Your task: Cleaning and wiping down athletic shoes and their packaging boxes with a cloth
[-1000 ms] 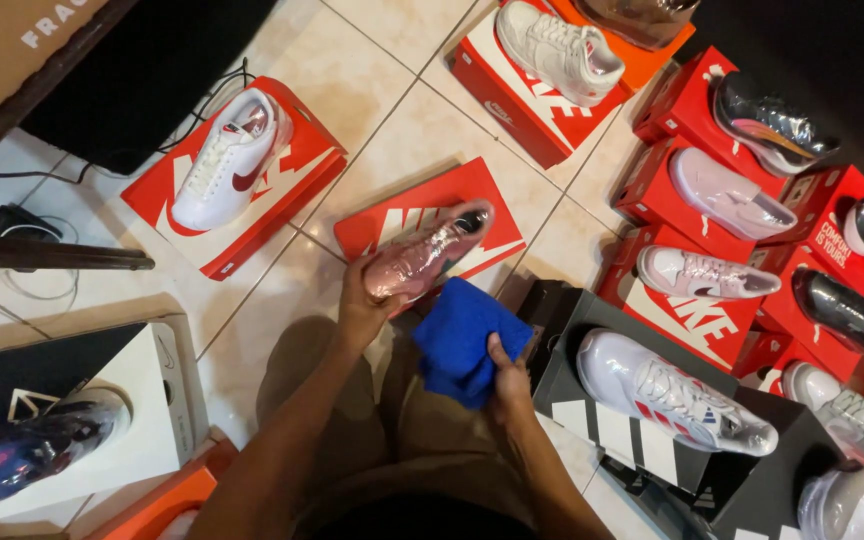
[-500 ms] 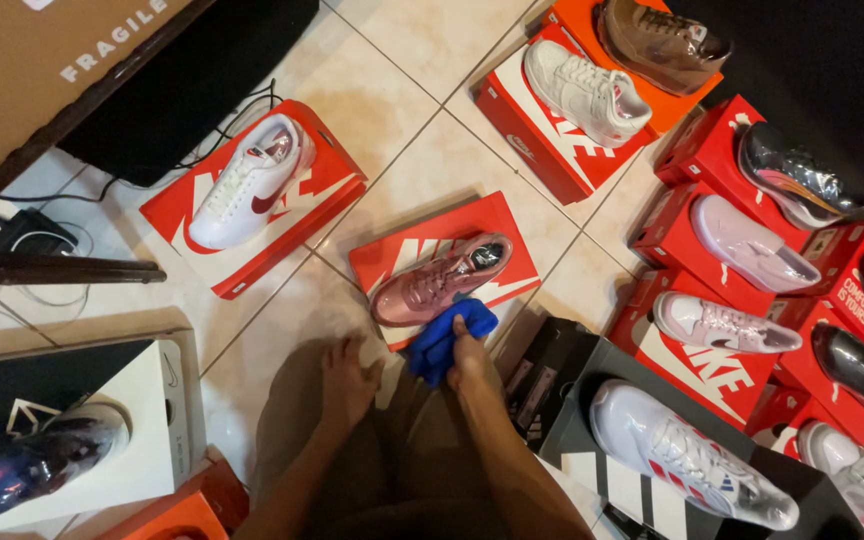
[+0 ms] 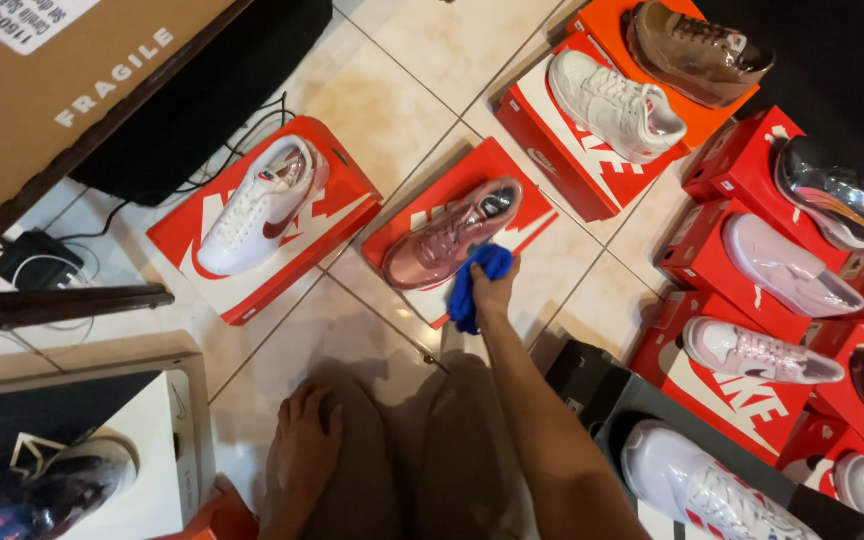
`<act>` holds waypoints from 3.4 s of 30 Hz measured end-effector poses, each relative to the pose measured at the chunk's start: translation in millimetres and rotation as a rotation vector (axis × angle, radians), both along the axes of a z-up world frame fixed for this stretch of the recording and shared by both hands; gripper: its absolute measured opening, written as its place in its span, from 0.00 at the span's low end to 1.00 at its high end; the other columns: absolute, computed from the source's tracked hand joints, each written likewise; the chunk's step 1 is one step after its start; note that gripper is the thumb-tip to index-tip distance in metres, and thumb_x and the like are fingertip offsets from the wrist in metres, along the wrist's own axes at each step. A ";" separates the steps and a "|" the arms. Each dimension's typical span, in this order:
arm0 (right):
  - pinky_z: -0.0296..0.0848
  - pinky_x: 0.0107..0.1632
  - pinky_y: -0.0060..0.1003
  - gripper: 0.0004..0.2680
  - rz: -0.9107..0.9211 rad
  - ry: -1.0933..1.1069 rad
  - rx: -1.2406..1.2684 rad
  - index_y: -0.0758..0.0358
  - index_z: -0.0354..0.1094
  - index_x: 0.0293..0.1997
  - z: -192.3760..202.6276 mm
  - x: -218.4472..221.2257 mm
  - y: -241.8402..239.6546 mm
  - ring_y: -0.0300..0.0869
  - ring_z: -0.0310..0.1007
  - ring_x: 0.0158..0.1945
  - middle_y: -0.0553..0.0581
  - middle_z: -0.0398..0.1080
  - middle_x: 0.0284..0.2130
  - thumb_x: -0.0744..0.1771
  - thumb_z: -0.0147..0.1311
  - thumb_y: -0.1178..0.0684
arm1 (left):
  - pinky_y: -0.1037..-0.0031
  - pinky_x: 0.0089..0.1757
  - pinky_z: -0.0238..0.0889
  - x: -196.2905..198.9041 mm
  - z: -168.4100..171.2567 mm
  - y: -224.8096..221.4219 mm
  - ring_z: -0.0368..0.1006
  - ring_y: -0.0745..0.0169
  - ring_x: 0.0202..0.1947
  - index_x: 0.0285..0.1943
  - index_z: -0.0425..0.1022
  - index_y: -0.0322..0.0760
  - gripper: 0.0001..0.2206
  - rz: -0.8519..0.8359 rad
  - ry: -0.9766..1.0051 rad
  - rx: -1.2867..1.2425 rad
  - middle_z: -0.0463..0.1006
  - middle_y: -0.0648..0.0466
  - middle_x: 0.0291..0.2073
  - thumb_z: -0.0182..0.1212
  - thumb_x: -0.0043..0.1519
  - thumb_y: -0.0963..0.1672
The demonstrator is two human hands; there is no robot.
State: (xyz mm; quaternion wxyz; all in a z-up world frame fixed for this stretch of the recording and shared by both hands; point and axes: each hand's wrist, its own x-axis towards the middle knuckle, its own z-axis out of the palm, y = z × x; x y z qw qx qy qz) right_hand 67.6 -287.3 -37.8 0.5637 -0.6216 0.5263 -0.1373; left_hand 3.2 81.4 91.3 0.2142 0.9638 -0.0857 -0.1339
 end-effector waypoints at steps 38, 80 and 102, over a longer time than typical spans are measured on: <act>0.74 0.58 0.48 0.23 0.028 0.147 -0.323 0.52 0.52 0.65 16.8 292.1 -150.6 0.51 0.77 0.53 0.59 0.73 0.52 0.63 0.58 0.56 | 0.62 0.56 0.68 -31.1 -118.5 35.6 0.74 0.53 0.57 0.42 0.82 0.53 0.14 0.085 -0.171 -0.111 0.78 0.56 0.59 0.64 0.47 0.49; 0.76 0.52 0.37 0.23 0.201 0.012 0.375 0.62 0.66 0.62 -14.0 -78.2 135.0 0.45 0.77 0.47 0.59 0.77 0.48 0.65 0.57 0.37 | 0.61 0.44 0.74 30.1 -237.2 87.0 0.79 0.39 0.42 0.56 0.78 0.40 0.22 -0.151 -0.240 -0.226 0.81 0.43 0.44 0.65 0.54 0.50; 0.74 0.51 0.33 0.12 -0.321 -0.588 -0.398 0.69 0.68 0.56 344.6 -314.8 -24.5 0.41 0.75 0.44 0.57 0.76 0.45 0.67 0.58 0.59 | 0.57 0.59 0.59 -23.8 4.6 75.7 0.65 0.36 0.62 0.66 0.72 0.30 0.19 -0.338 -0.123 -0.212 0.72 0.39 0.64 0.56 0.68 0.44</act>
